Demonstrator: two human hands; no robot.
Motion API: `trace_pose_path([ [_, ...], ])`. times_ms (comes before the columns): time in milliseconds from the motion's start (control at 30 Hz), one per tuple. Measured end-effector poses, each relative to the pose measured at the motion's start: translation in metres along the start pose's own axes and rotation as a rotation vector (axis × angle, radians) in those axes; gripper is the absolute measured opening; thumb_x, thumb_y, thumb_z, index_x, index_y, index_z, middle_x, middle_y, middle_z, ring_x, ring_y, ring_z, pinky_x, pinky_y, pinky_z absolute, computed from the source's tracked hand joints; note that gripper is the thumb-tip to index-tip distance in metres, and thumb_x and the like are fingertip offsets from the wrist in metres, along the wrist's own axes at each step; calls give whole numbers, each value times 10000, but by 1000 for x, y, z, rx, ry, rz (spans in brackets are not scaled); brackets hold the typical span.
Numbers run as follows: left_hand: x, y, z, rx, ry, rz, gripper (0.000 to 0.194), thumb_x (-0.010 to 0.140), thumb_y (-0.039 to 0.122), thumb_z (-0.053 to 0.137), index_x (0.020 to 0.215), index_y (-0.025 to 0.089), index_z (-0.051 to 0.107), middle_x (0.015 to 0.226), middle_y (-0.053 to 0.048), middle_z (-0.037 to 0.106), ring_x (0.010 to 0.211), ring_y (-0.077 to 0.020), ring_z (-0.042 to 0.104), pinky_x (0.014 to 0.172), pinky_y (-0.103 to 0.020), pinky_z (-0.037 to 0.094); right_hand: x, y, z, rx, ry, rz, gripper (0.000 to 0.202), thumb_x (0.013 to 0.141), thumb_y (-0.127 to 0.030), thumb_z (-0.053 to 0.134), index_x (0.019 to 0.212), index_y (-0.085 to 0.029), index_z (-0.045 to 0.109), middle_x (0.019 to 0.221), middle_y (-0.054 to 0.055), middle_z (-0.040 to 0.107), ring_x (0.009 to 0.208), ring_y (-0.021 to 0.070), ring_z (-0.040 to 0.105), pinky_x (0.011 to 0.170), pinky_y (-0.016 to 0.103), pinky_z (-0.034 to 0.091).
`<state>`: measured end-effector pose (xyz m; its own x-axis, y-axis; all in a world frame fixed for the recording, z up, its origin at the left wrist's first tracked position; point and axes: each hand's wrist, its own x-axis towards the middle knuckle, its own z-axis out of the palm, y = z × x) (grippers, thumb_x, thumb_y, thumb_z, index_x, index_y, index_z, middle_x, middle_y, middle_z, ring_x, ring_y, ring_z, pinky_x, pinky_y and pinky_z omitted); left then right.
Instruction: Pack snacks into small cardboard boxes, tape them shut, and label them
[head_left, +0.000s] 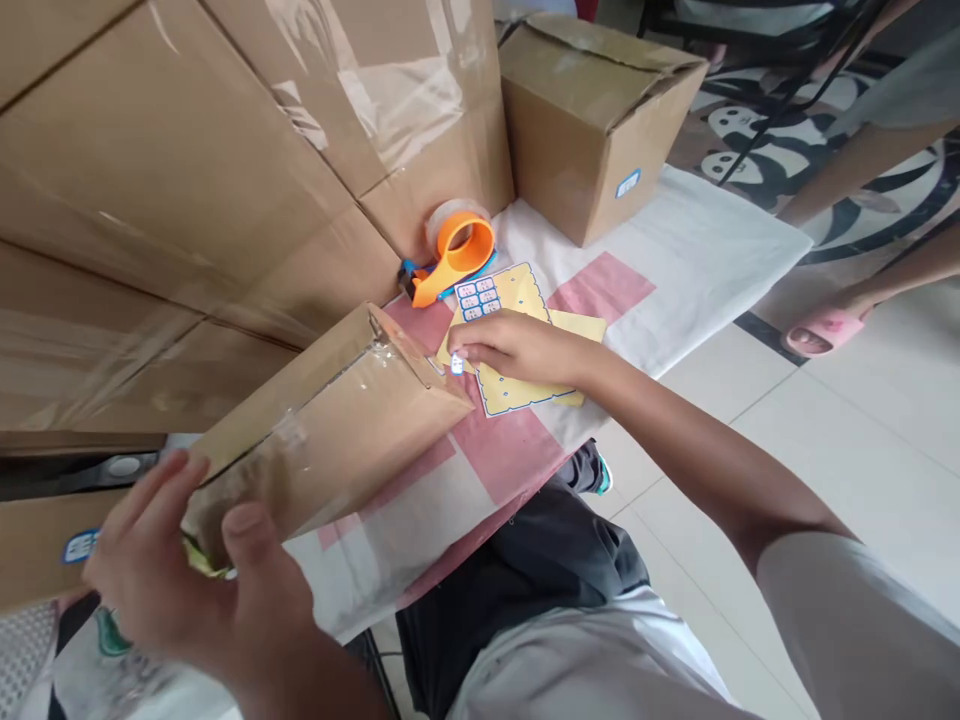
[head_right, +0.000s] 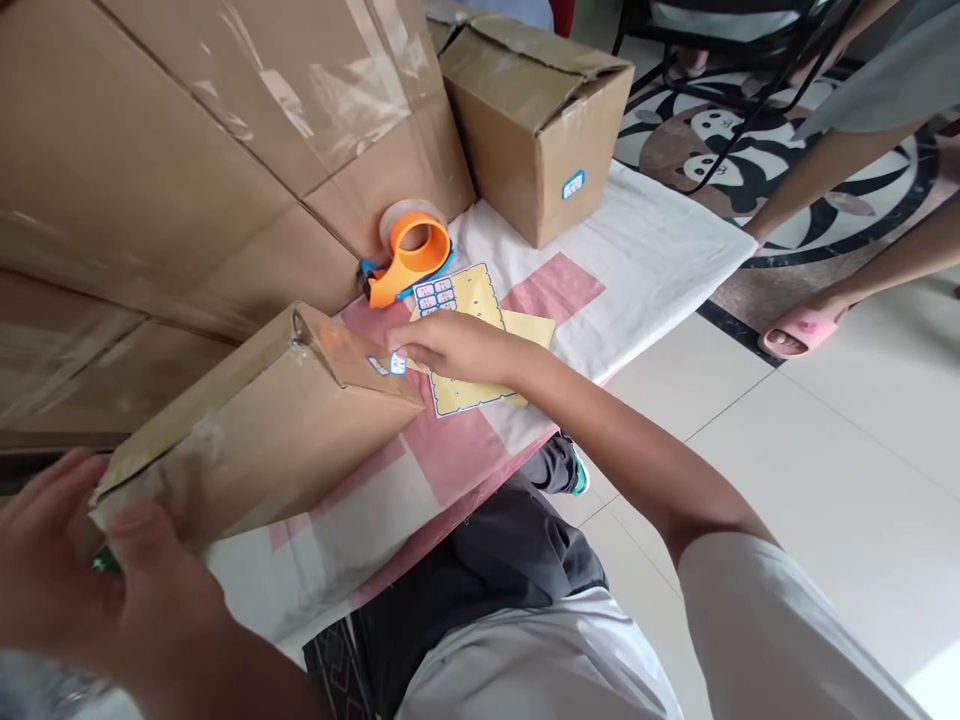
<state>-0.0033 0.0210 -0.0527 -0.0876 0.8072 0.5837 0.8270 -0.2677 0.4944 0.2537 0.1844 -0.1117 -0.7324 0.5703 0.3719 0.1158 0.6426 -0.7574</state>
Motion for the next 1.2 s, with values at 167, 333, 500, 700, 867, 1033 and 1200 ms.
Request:
trace_pose_path([
  [167,9,-8,1,110,16,-29,450,869,459,691,1251,223,720,1211,-122,747,1219,-364,667,1045,-557,533,19,13,12,101,-130,-20,208,1061,-203,417,957,-206,597,863,8,650,814,159,597,750,267,405],
  [333,-1,-26,-6,254,125,29,483,902,400,616,1332,213,732,1363,-130,712,1314,-400,631,1151,-588,444,14,11,14,109,-81,-43,213,1083,-229,402,1001,-208,598,927,20,662,848,158,594,788,270,417],
  [500,-2,-31,-6,263,119,28,483,878,367,622,1325,228,742,1345,-107,727,1279,-387,660,1120,-548,479,14,7,12,92,-63,-46,225,1084,-220,381,986,-217,583,946,15,664,855,155,587,793,264,416],
  [700,-3,-34,-3,278,143,47,475,899,399,592,1315,228,745,1338,-107,730,1278,-358,666,1108,-509,489,15,11,18,55,-47,-32,203,1077,-238,402,986,-225,582,956,20,662,887,176,605,796,281,417],
  [867,-3,-33,-3,287,148,57,468,913,392,583,1318,222,744,1329,-116,734,1269,-356,672,1108,-504,495,17,12,20,37,-32,-36,192,1077,-256,428,983,-224,592,916,13,670,848,178,606,760,285,400],
  [1033,-5,-34,-3,239,175,99,439,899,365,625,1270,180,771,1267,-145,758,1203,-365,706,1084,-522,519,21,18,20,78,59,106,253,999,-398,652,1157,-209,591,849,-8,646,765,168,587,696,270,375],
  [1200,-6,-39,-3,252,190,106,425,905,368,613,1256,194,777,1246,-126,769,1181,-349,717,1072,-514,530,24,33,22,123,135,206,642,871,-523,802,1357,-201,534,989,32,668,855,186,589,734,276,406],
])
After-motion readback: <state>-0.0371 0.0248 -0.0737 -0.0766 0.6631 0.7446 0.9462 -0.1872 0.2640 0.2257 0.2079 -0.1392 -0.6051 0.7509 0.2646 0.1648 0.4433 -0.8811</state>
